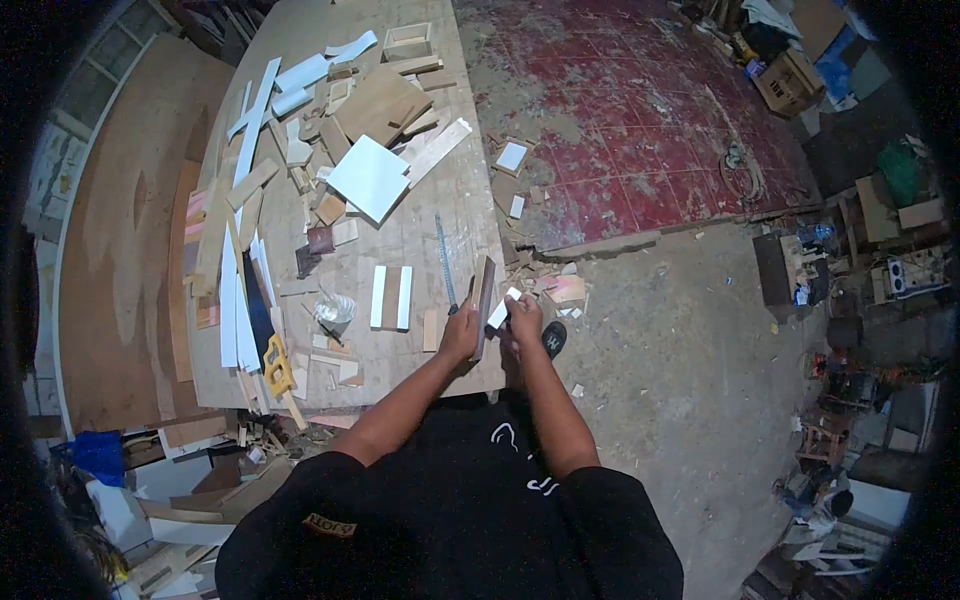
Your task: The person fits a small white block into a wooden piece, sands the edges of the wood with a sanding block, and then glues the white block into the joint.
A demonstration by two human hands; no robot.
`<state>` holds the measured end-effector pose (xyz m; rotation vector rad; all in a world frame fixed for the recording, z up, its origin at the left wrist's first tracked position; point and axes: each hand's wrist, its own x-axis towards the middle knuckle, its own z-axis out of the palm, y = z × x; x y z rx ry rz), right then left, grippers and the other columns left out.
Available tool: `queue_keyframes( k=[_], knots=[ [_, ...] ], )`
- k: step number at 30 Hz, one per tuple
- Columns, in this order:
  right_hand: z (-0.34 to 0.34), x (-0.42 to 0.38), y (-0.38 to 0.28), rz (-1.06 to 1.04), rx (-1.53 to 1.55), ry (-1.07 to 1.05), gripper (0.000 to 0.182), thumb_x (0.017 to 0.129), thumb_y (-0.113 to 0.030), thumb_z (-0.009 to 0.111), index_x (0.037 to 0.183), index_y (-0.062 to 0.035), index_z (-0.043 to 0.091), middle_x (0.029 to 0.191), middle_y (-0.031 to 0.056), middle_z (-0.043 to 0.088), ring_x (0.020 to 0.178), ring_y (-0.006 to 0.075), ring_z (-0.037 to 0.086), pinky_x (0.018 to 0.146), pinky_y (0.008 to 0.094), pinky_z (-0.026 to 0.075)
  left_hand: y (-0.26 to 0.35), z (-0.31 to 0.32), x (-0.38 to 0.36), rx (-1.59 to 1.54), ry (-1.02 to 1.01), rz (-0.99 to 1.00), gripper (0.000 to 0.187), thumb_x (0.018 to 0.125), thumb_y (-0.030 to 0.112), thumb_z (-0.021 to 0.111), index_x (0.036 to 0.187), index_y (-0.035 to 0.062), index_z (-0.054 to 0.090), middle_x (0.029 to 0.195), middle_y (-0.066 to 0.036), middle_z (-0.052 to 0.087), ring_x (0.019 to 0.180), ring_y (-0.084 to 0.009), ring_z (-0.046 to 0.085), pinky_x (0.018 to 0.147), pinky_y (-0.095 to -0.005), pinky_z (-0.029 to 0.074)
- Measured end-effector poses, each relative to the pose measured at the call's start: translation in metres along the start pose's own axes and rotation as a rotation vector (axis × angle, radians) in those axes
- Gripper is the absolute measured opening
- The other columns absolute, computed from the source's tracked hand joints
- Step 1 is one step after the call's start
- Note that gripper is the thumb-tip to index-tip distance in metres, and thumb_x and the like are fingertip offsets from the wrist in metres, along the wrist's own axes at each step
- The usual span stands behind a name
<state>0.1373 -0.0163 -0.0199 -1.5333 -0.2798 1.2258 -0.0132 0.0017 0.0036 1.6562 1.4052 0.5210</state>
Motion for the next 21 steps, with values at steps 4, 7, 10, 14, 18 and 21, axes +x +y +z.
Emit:
queue_keyframes(
  k=[4, 7, 10, 14, 18, 21],
  knots=[
    [0.006, -0.001, -0.01, -0.011, 0.072, 0.031, 0.017, 0.089, -0.019, 0.066, 0.09, -0.0069, 0.054, 0.068, 0.0018, 0.059, 0.051, 0.0096, 0.052, 0.041, 0.0246, 0.04, 0.003, -0.005, 0.001, -0.047, 0.01, 0.027, 0.044, 0.097, 0.027, 0.036, 0.13, -0.0007, 0.046, 0.084, -0.033, 0.06, 0.084, -0.0492, 0.06, 0.074, -0.0553, 0.046],
    [0.012, 0.0, -0.005, -0.077, 0.024, 0.086, 0.018, 0.086, -0.011, 0.067, 0.099, -0.0045, 0.056, 0.07, 0.0023, 0.06, 0.047, 0.0106, 0.052, 0.041, 0.0251, 0.039, 0.007, -0.006, -0.001, -0.071, 0.009, 0.009, 0.038, 0.098, 0.027, 0.035, 0.12, -0.001, 0.05, 0.085, -0.032, 0.06, 0.085, -0.0494, 0.059, 0.074, -0.054, 0.044],
    [0.016, -0.005, 0.006, -0.072, 0.106, 0.003, 0.019, 0.086, -0.009, 0.067, 0.1, -0.0044, 0.056, 0.073, 0.0025, 0.061, 0.051, 0.0108, 0.054, 0.042, 0.0254, 0.04, 0.012, -0.007, -0.002, -0.07, 0.015, 0.006, 0.036, 0.098, 0.027, 0.035, 0.11, -0.0015, 0.053, 0.087, -0.031, 0.06, 0.086, -0.0493, 0.058, 0.074, -0.0525, 0.044],
    [0.015, -0.021, -0.007, 0.053, 0.182, -0.047, 0.017, 0.085, -0.007, 0.067, 0.098, -0.003, 0.056, 0.079, 0.0042, 0.062, 0.058, 0.0139, 0.059, 0.046, 0.0271, 0.048, -0.002, -0.003, 0.002, -0.037, -0.024, 0.009, 0.046, 0.098, 0.028, 0.035, 0.132, -0.0012, 0.044, 0.091, -0.034, 0.06, 0.09, -0.0501, 0.059, 0.078, -0.0546, 0.046],
    [0.013, -0.024, -0.005, 0.148, 0.228, -0.024, 0.017, 0.085, -0.007, 0.068, 0.097, -0.0027, 0.056, 0.081, 0.0061, 0.063, 0.057, 0.0162, 0.061, 0.05, 0.0298, 0.053, -0.005, -0.001, 0.002, -0.045, -0.009, 0.024, 0.047, 0.097, 0.029, 0.035, 0.133, -0.0011, 0.044, 0.097, -0.036, 0.059, 0.094, -0.0506, 0.057, 0.081, -0.0548, 0.045],
    [0.011, -0.031, -0.007, 0.199, 0.277, -0.032, 0.017, 0.085, -0.008, 0.068, 0.096, -0.0029, 0.056, 0.081, 0.0077, 0.064, 0.06, 0.0186, 0.063, 0.053, 0.0326, 0.057, -0.003, -0.001, 0.002, -0.058, 0.065, 0.066, 0.035, 0.097, 0.024, 0.034, 0.112, -0.0012, 0.052, 0.088, -0.032, 0.06, 0.087, -0.0498, 0.058, 0.075, -0.052, 0.044]
  ],
)
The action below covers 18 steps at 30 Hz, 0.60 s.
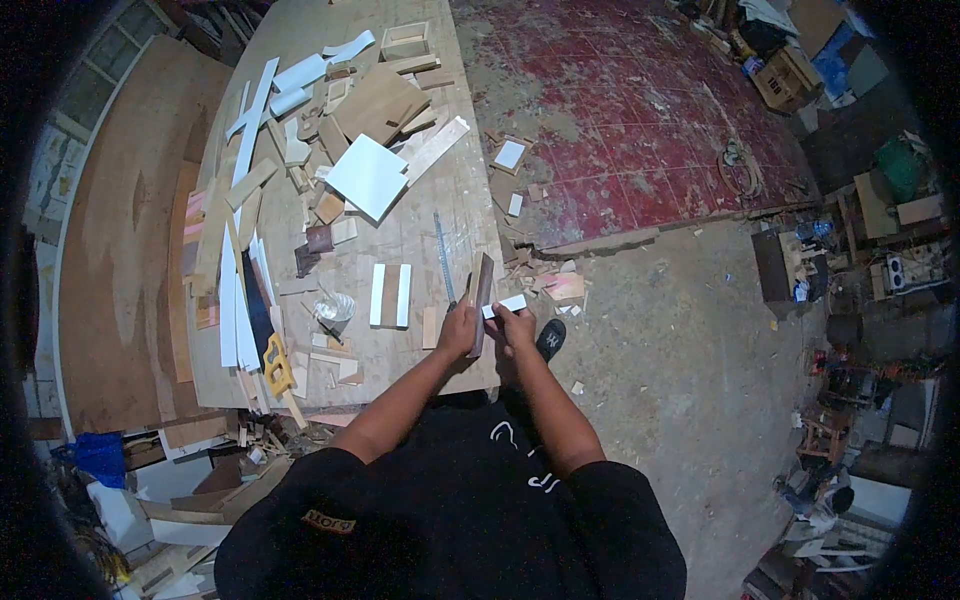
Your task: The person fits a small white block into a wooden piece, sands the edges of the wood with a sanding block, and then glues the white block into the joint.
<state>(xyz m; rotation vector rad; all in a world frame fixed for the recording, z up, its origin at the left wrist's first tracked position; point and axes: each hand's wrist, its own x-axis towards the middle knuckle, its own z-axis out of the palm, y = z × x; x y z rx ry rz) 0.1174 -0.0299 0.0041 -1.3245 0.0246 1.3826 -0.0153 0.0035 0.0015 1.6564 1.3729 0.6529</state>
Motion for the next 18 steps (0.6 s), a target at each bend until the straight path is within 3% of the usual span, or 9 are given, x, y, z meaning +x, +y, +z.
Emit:
queue_keyframes(
  k=[2, 5, 12, 18],
  knots=[
    [-0.003, -0.004, 0.0, 0.033, 0.025, -0.021, 0.018, 0.085, -0.009, 0.068, 0.096, -0.0028, 0.056, 0.082, 0.0089, 0.063, 0.064, 0.0198, 0.064, 0.053, 0.0343, 0.057, 0.006, -0.006, 0.0, -0.016, -0.09, -0.044, 0.049, 0.096, 0.028, 0.036, 0.134, -0.0032, 0.043, 0.1, -0.036, 0.059, 0.096, -0.0497, 0.058, 0.084, -0.0535, 0.045],
    [-0.01, -0.002, 0.008, 0.065, 0.045, -0.041, 0.026, 0.082, -0.011, 0.073, 0.097, -0.0014, 0.054, 0.088, 0.0104, 0.062, 0.072, 0.0213, 0.065, 0.06, 0.0365, 0.06, -0.012, 0.003, 0.003, 0.037, -0.081, -0.056, 0.05, 0.096, 0.028, 0.037, 0.134, -0.0039, 0.042, 0.098, -0.036, 0.059, 0.095, -0.049, 0.059, 0.084, -0.0529, 0.045],
    [-0.02, 0.008, 0.009, 0.018, 0.061, 0.047, 0.017, 0.082, -0.001, 0.065, 0.095, 0.0006, 0.055, 0.084, 0.0115, 0.062, 0.07, 0.0206, 0.065, 0.054, 0.031, 0.059, -0.006, 0.001, 0.002, 0.013, -0.046, -0.039, 0.049, 0.096, 0.027, 0.037, 0.133, -0.0033, 0.043, 0.095, -0.036, 0.06, 0.093, -0.049, 0.059, 0.082, -0.0528, 0.046],
    [-0.017, -0.002, -0.013, -0.111, -0.038, 0.115, 0.034, 0.079, 0.008, 0.064, 0.107, -0.0043, 0.049, 0.089, 0.0129, 0.06, 0.07, 0.022, 0.064, 0.057, 0.0311, 0.06, 0.005, -0.004, 0.001, 0.013, -0.072, -0.07, 0.046, 0.096, 0.028, 0.036, 0.131, -0.001, 0.046, 0.094, -0.035, 0.06, 0.092, -0.0494, 0.059, 0.082, -0.0536, 0.045]
  ],
)
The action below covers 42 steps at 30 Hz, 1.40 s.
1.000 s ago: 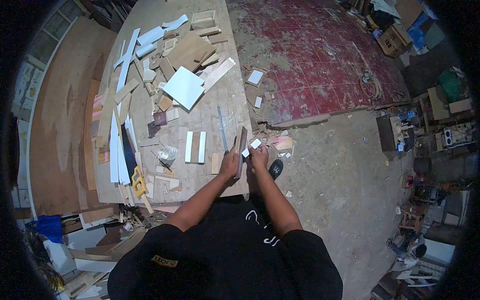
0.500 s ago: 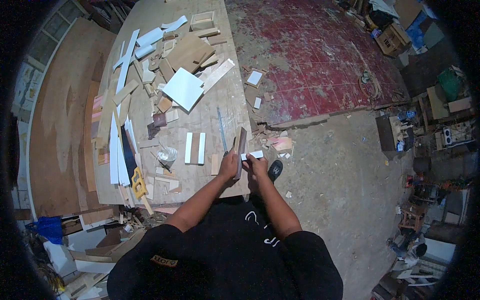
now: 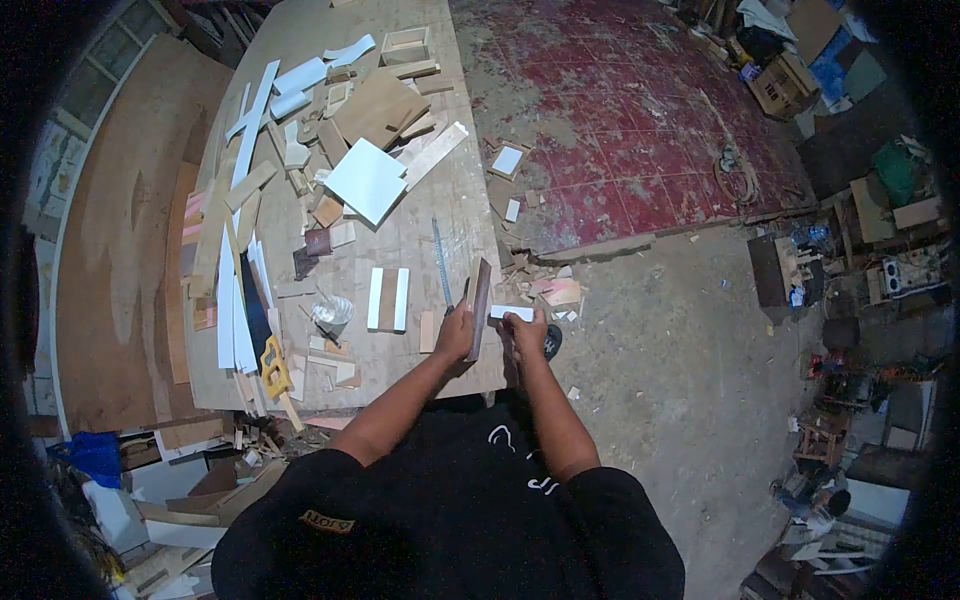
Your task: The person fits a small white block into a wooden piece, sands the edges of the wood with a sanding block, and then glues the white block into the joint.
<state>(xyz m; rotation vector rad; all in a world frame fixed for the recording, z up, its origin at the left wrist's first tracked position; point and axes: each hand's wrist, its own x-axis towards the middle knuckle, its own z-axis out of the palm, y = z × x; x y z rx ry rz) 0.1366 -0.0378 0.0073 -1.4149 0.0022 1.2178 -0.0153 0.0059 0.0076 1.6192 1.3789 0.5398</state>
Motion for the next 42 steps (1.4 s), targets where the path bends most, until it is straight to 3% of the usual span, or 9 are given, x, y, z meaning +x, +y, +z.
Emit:
queue_keyframes(
  k=[9, 15, 16, 17, 19, 20, 27, 30, 42],
  knots=[
    [-0.011, 0.007, 0.023, 0.142, 0.182, -0.053, 0.025, 0.08, 0.004, 0.067, 0.099, -0.0023, 0.052, 0.084, 0.0118, 0.063, 0.074, 0.0204, 0.064, 0.057, 0.0278, 0.055, -0.005, 0.005, 0.001, 0.025, 0.024, -0.004, 0.049, 0.097, 0.028, 0.037, 0.133, -0.0047, 0.043, 0.095, -0.036, 0.059, 0.092, -0.0493, 0.059, 0.082, -0.0538, 0.046],
    [-0.017, 0.005, 0.033, -0.144, -0.752, -0.364, 0.026, 0.081, -0.006, 0.069, 0.107, -0.0038, 0.065, 0.089, 0.0072, 0.067, 0.079, 0.0119, 0.061, 0.073, 0.0268, 0.049, -0.003, 0.004, -0.001, 0.025, 0.008, 0.013, 0.049, 0.097, 0.029, 0.037, 0.133, -0.003, 0.044, 0.092, -0.036, 0.06, 0.09, -0.0493, 0.06, 0.08, -0.0546, 0.046],
    [-0.015, 0.009, 0.033, -0.244, -0.8, -0.402, 0.02, 0.087, -0.009, 0.063, 0.107, -0.0034, 0.062, 0.084, 0.008, 0.065, 0.072, 0.0151, 0.063, 0.065, 0.029, 0.052, -0.002, 0.003, -0.001, 0.023, 0.005, -0.014, 0.049, 0.097, 0.028, 0.037, 0.134, -0.0026, 0.044, 0.091, -0.036, 0.06, 0.089, -0.0492, 0.06, 0.079, -0.0545, 0.046],
    [-0.015, 0.013, 0.031, -0.244, -0.803, -0.399, 0.02, 0.087, -0.009, 0.063, 0.107, -0.0034, 0.062, 0.084, 0.008, 0.065, 0.072, 0.0151, 0.063, 0.065, 0.029, 0.052, -0.001, 0.003, -0.001, 0.022, 0.001, -0.043, 0.048, 0.097, 0.028, 0.037, 0.134, -0.0021, 0.044, 0.09, -0.036, 0.06, 0.089, -0.0492, 0.06, 0.078, -0.0544, 0.046],
    [-0.004, 0.015, 0.01, 0.12, -0.439, -0.426, 0.013, 0.093, -0.01, 0.056, 0.104, -0.0024, 0.057, 0.078, 0.0086, 0.062, 0.063, 0.0191, 0.063, 0.054, 0.0319, 0.054, 0.0, 0.001, -0.003, 0.013, -0.012, -0.045, 0.047, 0.097, 0.027, 0.038, 0.134, -0.0015, 0.044, 0.09, -0.035, 0.06, 0.088, -0.0487, 0.061, 0.078, -0.0541, 0.047],
    [0.003, 0.019, 0.003, 0.095, -0.442, -0.394, 0.01, 0.096, -0.012, 0.051, 0.099, -0.0021, 0.052, 0.075, 0.0088, 0.059, 0.057, 0.0211, 0.062, 0.045, 0.0336, 0.053, 0.002, 0.001, -0.002, 0.008, -0.019, -0.043, 0.047, 0.096, 0.026, 0.038, 0.134, -0.0009, 0.044, 0.089, -0.034, 0.06, 0.087, -0.0482, 0.061, 0.077, -0.0538, 0.047],
    [0.029, 0.042, -0.013, -0.041, -0.579, -0.363, 0.014, 0.094, -0.015, 0.054, 0.098, -0.0008, 0.055, 0.076, 0.0103, 0.061, 0.057, 0.0194, 0.06, 0.048, 0.0348, 0.054, 0.01, 0.009, -0.004, 0.047, 0.084, 0.062, 0.043, 0.095, 0.022, 0.041, 0.132, 0.0008, 0.045, 0.09, -0.028, 0.064, 0.086, -0.0432, 0.063, 0.076, -0.0528, 0.048],
    [0.024, 0.038, -0.012, -0.088, -0.645, -0.382, 0.013, 0.094, -0.014, 0.055, 0.098, -0.0012, 0.056, 0.076, 0.0097, 0.061, 0.057, 0.019, 0.061, 0.048, 0.0348, 0.055, 0.023, 0.008, -0.007, 0.086, 0.01, -0.019, 0.03, 0.096, 0.023, 0.038, 0.111, 0.0007, 0.052, 0.088, -0.022, 0.067, 0.084, -0.0399, 0.064, 0.076, -0.0504, 0.05],
    [-0.017, 0.014, 0.019, 0.066, -0.596, -0.607, 0.015, 0.094, -0.013, 0.055, 0.1, 0.0012, 0.055, 0.072, 0.0108, 0.062, 0.057, 0.022, 0.065, 0.05, 0.0375, 0.055, 0.026, 0.016, -0.004, 0.181, 0.025, -0.084, 0.042, 0.096, 0.027, 0.037, 0.127, 0.0035, 0.051, 0.093, -0.03, 0.062, 0.088, -0.0474, 0.06, 0.08, -0.0551, 0.046]
  ],
)
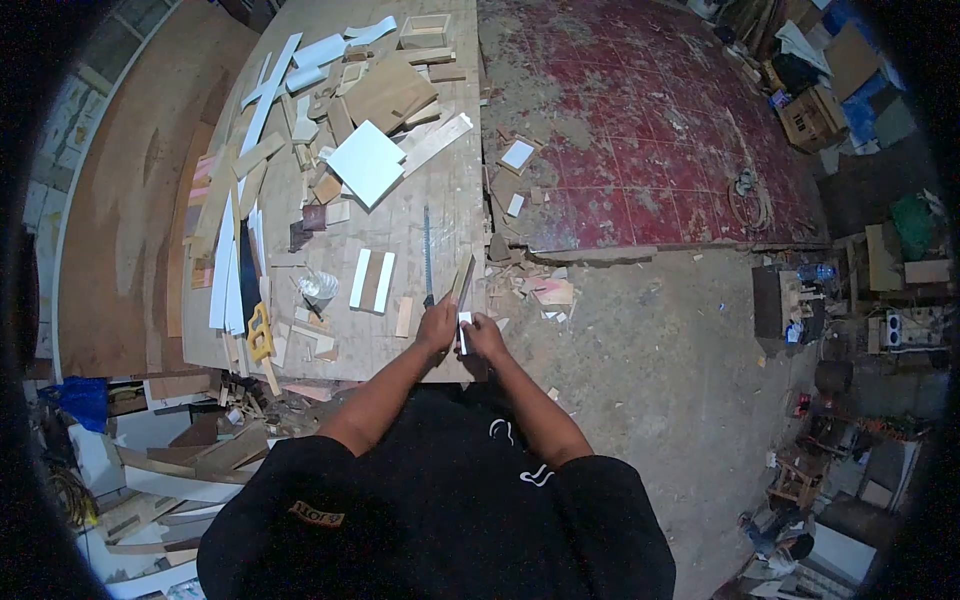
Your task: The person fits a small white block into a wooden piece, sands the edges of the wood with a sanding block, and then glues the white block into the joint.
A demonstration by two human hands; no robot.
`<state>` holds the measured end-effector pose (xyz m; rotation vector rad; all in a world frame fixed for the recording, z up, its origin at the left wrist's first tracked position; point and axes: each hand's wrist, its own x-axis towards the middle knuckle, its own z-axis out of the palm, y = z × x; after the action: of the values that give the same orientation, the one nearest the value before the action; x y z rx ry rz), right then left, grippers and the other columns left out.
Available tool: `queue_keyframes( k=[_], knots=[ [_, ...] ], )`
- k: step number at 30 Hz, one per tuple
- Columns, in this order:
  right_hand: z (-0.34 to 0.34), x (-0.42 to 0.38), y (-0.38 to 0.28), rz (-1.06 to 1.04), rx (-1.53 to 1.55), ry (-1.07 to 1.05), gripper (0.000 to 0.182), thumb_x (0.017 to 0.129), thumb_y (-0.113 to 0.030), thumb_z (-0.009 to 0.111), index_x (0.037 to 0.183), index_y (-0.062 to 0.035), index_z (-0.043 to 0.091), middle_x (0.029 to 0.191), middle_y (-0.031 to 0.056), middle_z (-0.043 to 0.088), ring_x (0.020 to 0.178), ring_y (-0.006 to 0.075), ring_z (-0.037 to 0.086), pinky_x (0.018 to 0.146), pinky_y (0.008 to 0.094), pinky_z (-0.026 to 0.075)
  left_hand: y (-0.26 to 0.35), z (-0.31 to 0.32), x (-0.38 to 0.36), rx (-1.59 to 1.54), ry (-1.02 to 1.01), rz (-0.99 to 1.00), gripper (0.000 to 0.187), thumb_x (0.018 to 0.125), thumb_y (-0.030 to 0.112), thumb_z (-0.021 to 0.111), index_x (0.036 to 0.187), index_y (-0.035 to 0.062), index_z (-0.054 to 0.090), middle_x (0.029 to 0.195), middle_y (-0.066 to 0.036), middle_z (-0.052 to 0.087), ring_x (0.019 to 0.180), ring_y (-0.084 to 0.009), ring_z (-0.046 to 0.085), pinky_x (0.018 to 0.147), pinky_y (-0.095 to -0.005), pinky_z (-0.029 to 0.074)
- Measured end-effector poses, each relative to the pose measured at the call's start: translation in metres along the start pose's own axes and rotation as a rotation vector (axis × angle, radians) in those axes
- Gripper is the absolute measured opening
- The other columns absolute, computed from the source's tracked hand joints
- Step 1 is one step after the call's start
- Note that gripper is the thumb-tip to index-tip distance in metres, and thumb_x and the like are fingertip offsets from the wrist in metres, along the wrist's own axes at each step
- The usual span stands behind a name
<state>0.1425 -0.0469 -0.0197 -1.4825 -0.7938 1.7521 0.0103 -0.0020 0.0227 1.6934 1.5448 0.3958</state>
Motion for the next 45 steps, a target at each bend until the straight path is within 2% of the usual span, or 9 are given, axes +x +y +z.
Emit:
queue_keyframes(
  k=[4, 9, 13, 18, 23, 26, 30, 35, 45],
  knots=[
    [0.005, -0.026, 0.013, -0.018, -0.085, -0.031, 0.013, 0.094, -0.013, 0.055, 0.096, 0.0002, 0.057, 0.07, 0.0093, 0.062, 0.057, 0.0207, 0.065, 0.051, 0.0355, 0.054, -0.005, 0.0, -0.002, -0.009, -0.005, -0.015, 0.042, 0.096, 0.028, 0.037, 0.128, 0.0037, 0.051, 0.094, -0.031, 0.062, 0.089, -0.0477, 0.06, 0.081, -0.0551, 0.046],
    [-0.03, 0.006, 0.011, -0.167, -0.639, -0.308, 0.015, 0.087, -0.015, 0.064, 0.084, -0.0007, 0.06, 0.069, 0.0051, 0.061, 0.058, 0.0152, 0.057, 0.056, 0.0329, 0.047, -0.001, 0.007, -0.002, 0.016, 0.044, -0.005, 0.043, 0.097, 0.028, 0.036, 0.129, 0.0041, 0.051, 0.093, -0.032, 0.062, 0.088, -0.0477, 0.06, 0.08, -0.0553, 0.046],
    [-0.04, 0.039, -0.007, -0.061, -0.57, -0.412, 0.016, 0.081, -0.017, 0.069, 0.085, -0.0027, 0.064, 0.071, 0.0037, 0.063, 0.06, 0.0139, 0.054, 0.059, 0.0314, 0.045, 0.001, 0.002, -0.004, -0.011, 0.074, 0.068, 0.043, 0.097, 0.029, 0.036, 0.128, 0.0029, 0.051, 0.09, -0.032, 0.062, 0.086, -0.0484, 0.06, 0.078, -0.056, 0.046],
    [-0.052, 0.051, -0.044, 0.067, -0.193, -0.178, 0.012, 0.084, -0.015, 0.066, 0.09, -0.0046, 0.065, 0.073, 0.0032, 0.064, 0.061, 0.0109, 0.057, 0.051, 0.029, 0.046, 0.002, 0.005, -0.004, 0.009, 0.081, 0.072, 0.042, 0.098, 0.029, 0.035, 0.125, 0.0018, 0.052, 0.088, -0.032, 0.062, 0.086, -0.0494, 0.059, 0.079, -0.0566, 0.046],
    [-0.056, 0.069, -0.047, -0.052, -0.365, -0.087, 0.008, 0.088, -0.012, 0.063, 0.09, -0.0048, 0.063, 0.076, 0.0031, 0.063, 0.061, 0.0133, 0.06, 0.052, 0.0289, 0.049, -0.002, 0.004, -0.004, -0.049, 0.072, 0.095, 0.042, 0.098, 0.029, 0.034, 0.125, 0.0023, 0.051, 0.09, -0.032, 0.062, 0.087, -0.0493, 0.059, 0.079, -0.0566, 0.045],
    [-0.039, 0.06, -0.028, 0.032, -0.005, -0.007, 0.008, 0.091, -0.011, 0.061, 0.091, -0.0038, 0.063, 0.076, 0.0034, 0.064, 0.061, 0.0138, 0.06, 0.052, 0.031, 0.05, -0.004, 0.005, -0.001, 0.009, 0.037, 0.056, 0.041, 0.098, 0.029, 0.034, 0.124, 0.0025, 0.052, 0.089, -0.032, 0.061, 0.086, -0.0491, 0.059, 0.078, -0.0563, 0.046],
    [-0.025, 0.042, 0.011, -0.102, -0.361, 0.094, 0.009, 0.091, -0.011, 0.06, 0.091, -0.0026, 0.064, 0.077, 0.0035, 0.065, 0.066, 0.0123, 0.059, 0.06, 0.029, 0.049, -0.004, 0.008, -0.002, -0.033, 0.058, 0.075, 0.04, 0.098, 0.029, 0.034, 0.121, 0.003, 0.054, 0.087, -0.032, 0.061, 0.085, -0.0489, 0.059, 0.076, -0.0562, 0.046],
    [-0.025, 0.012, 0.046, -0.16, -0.464, -0.204, 0.015, 0.088, -0.016, 0.066, 0.079, -0.0046, 0.061, 0.068, -0.0013, 0.057, 0.062, 0.0083, 0.049, 0.057, 0.028, 0.042, 0.002, 0.004, -0.005, -0.057, 0.094, 0.084, 0.04, 0.096, 0.026, 0.037, 0.128, 0.0052, 0.052, 0.088, -0.032, 0.061, 0.083, -0.0489, 0.06, 0.075, -0.0558, 0.046],
    [-0.042, 0.036, -0.037, -0.021, -0.335, -0.19, 0.009, 0.085, -0.014, 0.064, 0.085, -0.0054, 0.064, 0.07, -0.0001, 0.059, 0.061, 0.0113, 0.054, 0.054, 0.0286, 0.043, -0.004, 0.005, -0.003, -0.029, 0.091, 0.135, 0.04, 0.097, 0.023, 0.037, 0.131, 0.0058, 0.049, 0.093, -0.032, 0.061, 0.091, -0.0485, 0.058, 0.08, -0.0543, 0.046]
  ],
)
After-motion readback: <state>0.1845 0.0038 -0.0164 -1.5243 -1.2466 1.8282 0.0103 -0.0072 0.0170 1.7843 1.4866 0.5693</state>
